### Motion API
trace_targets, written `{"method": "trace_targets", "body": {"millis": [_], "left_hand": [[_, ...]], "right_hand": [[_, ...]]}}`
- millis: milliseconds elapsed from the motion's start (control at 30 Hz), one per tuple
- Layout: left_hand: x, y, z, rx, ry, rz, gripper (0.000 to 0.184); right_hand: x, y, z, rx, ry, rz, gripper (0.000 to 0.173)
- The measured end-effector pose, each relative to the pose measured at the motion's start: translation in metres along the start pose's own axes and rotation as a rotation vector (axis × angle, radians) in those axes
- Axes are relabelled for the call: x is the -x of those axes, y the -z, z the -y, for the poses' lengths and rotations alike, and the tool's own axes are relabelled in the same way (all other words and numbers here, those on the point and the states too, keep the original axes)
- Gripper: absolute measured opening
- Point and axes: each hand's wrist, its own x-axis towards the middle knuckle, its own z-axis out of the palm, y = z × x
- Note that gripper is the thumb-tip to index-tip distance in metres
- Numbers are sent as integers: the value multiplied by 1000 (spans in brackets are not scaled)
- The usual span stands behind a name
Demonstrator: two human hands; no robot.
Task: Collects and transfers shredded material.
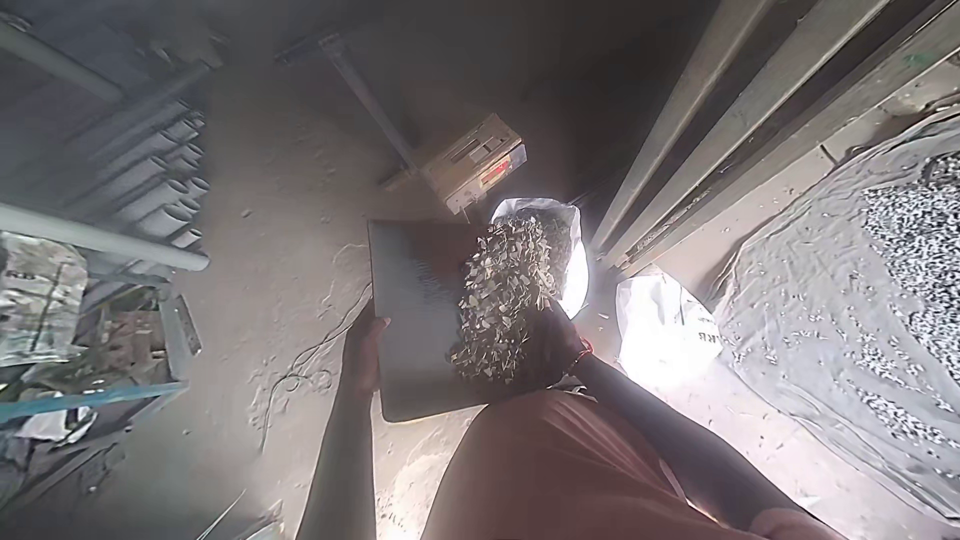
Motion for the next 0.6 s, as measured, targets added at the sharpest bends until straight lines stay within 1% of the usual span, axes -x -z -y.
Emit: {"method": "trace_targets", "body": {"millis": [133,200,267,400,600], "left_hand": [[16,5,25,113,-36,-52,55],[17,-1,39,160,-14,-88,54],[17,-7,45,185,-23,-92,54],[15,-11,37,144,-21,-76,56],[13,-19,30,84,18,-98,51]], "right_hand": [[0,5,8,3,197,13,48],[-5,7,9,36,244,15,50],[-10,10,8,49,238,8,50],[-8,16,5,8,160,-2,50],[-20,19,2,6,100,13,48]]}}
